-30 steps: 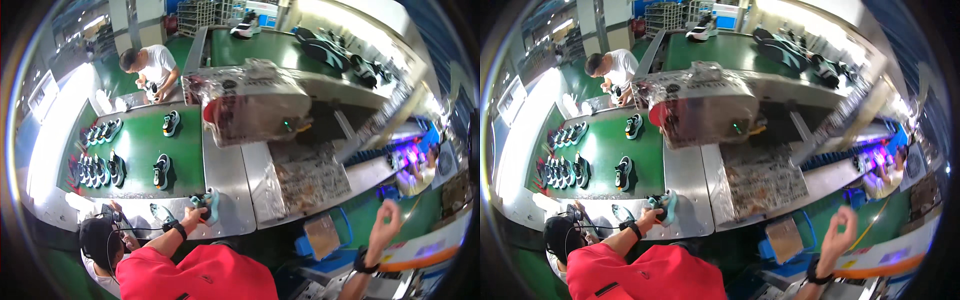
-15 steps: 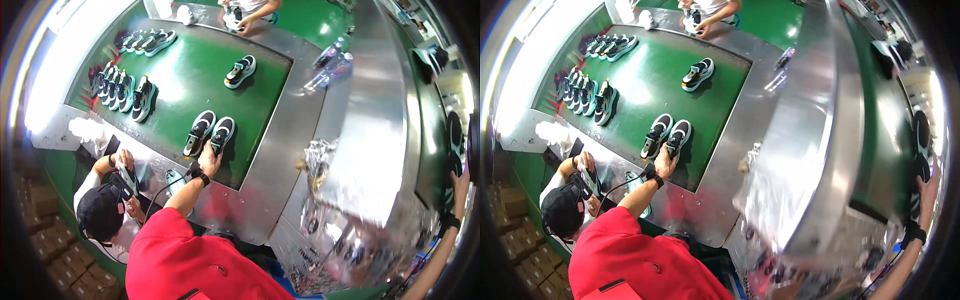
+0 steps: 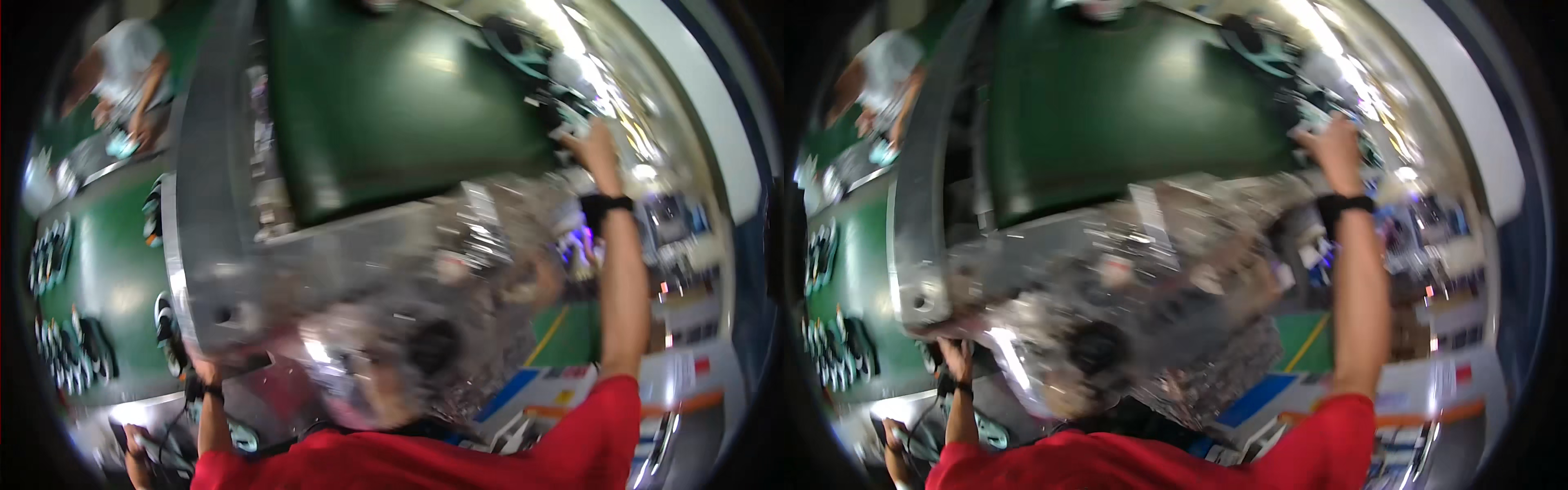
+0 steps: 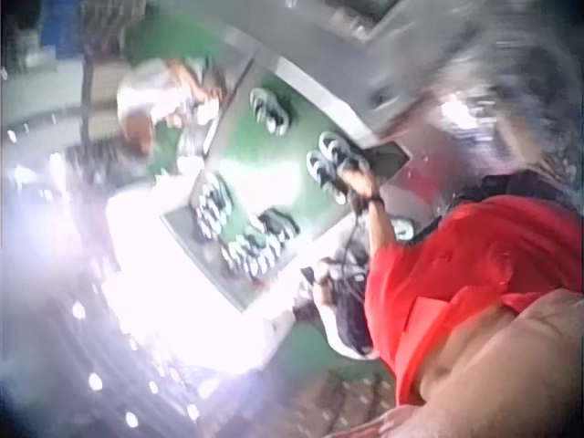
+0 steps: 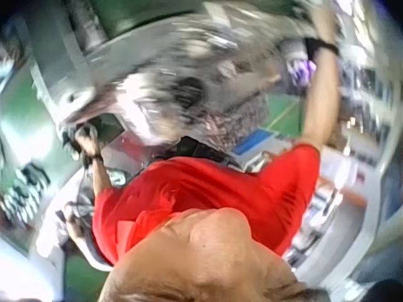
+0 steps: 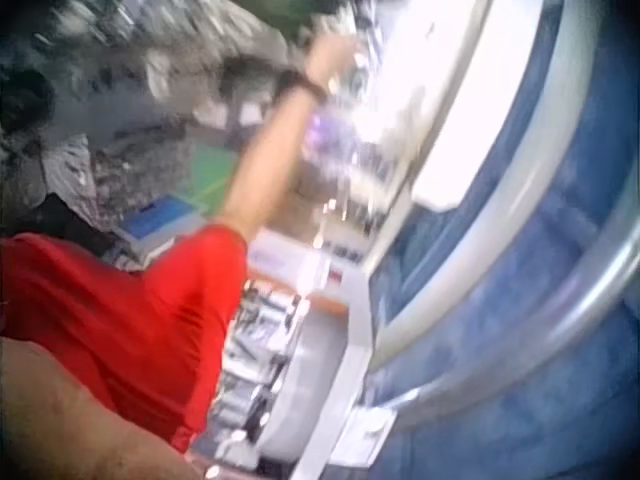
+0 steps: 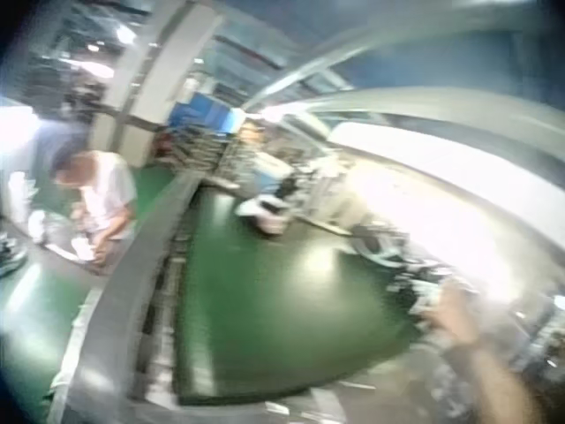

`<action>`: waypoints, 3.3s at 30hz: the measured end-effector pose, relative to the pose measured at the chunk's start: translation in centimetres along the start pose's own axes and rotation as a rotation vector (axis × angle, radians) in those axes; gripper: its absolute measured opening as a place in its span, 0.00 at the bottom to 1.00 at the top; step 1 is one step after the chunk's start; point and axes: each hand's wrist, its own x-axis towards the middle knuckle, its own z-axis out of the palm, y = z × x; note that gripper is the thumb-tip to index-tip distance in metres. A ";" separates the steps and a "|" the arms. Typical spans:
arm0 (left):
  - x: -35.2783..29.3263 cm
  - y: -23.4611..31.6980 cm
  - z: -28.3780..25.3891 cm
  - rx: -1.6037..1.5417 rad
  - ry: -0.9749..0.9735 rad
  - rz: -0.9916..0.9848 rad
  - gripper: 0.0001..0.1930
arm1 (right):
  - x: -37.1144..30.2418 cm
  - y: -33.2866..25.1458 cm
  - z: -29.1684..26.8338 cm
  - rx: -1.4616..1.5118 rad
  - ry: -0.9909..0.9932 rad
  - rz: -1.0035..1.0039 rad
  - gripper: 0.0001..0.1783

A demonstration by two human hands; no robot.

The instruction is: Operating a lasting machine to attach soles to shoe uppers on an assembly line.

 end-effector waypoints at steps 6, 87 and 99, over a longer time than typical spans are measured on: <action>-4.0 12.7 1.4 0.066 0.148 0.133 0.35 | -1.2 0.3 -0.2 0.370 0.208 0.270 0.33; -54.7 48.9 3.3 -0.296 -1.591 0.036 0.12 | -101.5 36.3 -5.7 0.288 0.188 1.499 0.21; -48.7 37.5 -4.4 -0.339 -1.371 -0.376 0.14 | -104.0 15.4 14.5 0.511 -0.189 1.024 0.15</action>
